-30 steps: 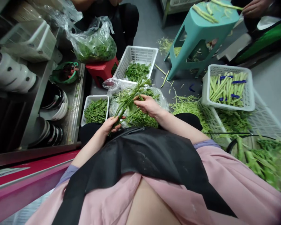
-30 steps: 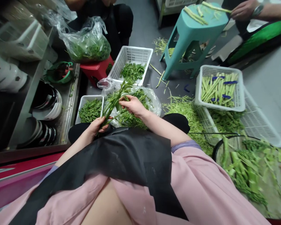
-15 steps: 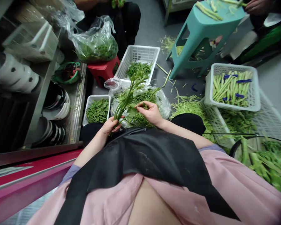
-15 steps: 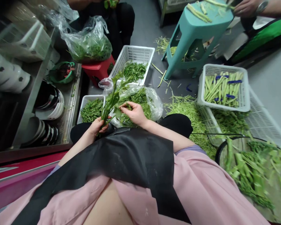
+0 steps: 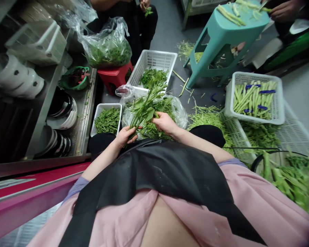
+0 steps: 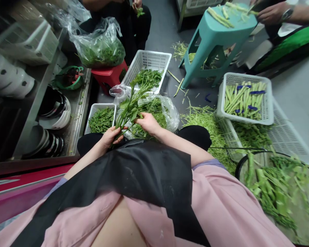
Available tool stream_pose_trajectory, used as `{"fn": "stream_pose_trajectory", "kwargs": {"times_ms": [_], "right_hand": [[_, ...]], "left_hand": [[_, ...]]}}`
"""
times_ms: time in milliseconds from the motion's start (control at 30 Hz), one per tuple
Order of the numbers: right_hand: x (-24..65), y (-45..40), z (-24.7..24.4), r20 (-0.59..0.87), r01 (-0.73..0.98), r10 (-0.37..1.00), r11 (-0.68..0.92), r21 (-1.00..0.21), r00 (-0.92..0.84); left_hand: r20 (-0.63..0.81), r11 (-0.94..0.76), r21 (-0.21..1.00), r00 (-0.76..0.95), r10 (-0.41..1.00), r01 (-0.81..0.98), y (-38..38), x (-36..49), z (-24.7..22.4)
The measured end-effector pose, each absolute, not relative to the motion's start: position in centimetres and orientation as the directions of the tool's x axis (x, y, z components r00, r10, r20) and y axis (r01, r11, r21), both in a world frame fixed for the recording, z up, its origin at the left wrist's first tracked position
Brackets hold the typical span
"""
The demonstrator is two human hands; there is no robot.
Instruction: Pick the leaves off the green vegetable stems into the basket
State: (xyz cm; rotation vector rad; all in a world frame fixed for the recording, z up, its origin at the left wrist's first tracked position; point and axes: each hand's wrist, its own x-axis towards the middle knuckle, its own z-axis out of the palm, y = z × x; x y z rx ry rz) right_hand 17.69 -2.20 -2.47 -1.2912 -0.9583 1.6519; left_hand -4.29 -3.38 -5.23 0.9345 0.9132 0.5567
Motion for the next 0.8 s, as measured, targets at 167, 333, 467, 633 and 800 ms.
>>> {"fn": "stream_pose_trajectory", "kwargs": {"times_ms": [167, 333, 467, 633, 800], "right_hand": [[16.4, -2.6, -2.6, -0.363, -0.173, 0.916, -0.390, -0.904, -0.168], [16.0, -2.9, -3.2, -0.034, 0.227, 0.997, -0.017, -0.974, -0.069], [19.3, -0.8, -4.3, 0.199, 0.564, 0.979, 0.136, -0.814, 0.051], [27.7, 3.4, -6.7, 0.220, 0.554, 0.846, -0.103, -0.826, 0.485], [28.7, 4.7, -10.6, -0.354, 0.715, 0.897, -0.429, -0.553, 0.265]], "left_hand": [[-0.427, 0.507, 0.862, 0.528, 0.734, -0.007, -3.5, -4.0, -5.3], [-0.453, 0.535, 0.844, 0.511, 0.731, -0.018, -3.6, -3.8, -5.2], [-0.472, 0.567, 0.821, 0.473, 0.744, -0.072, -3.6, -4.7, -4.9], [-0.419, 0.540, 0.820, 0.443, 0.792, -0.190, -3.5, -7.3, -4.9], [-0.356, 0.523, 0.806, 0.479, 0.802, -0.277, -3.2, -8.5, -5.2]]}}
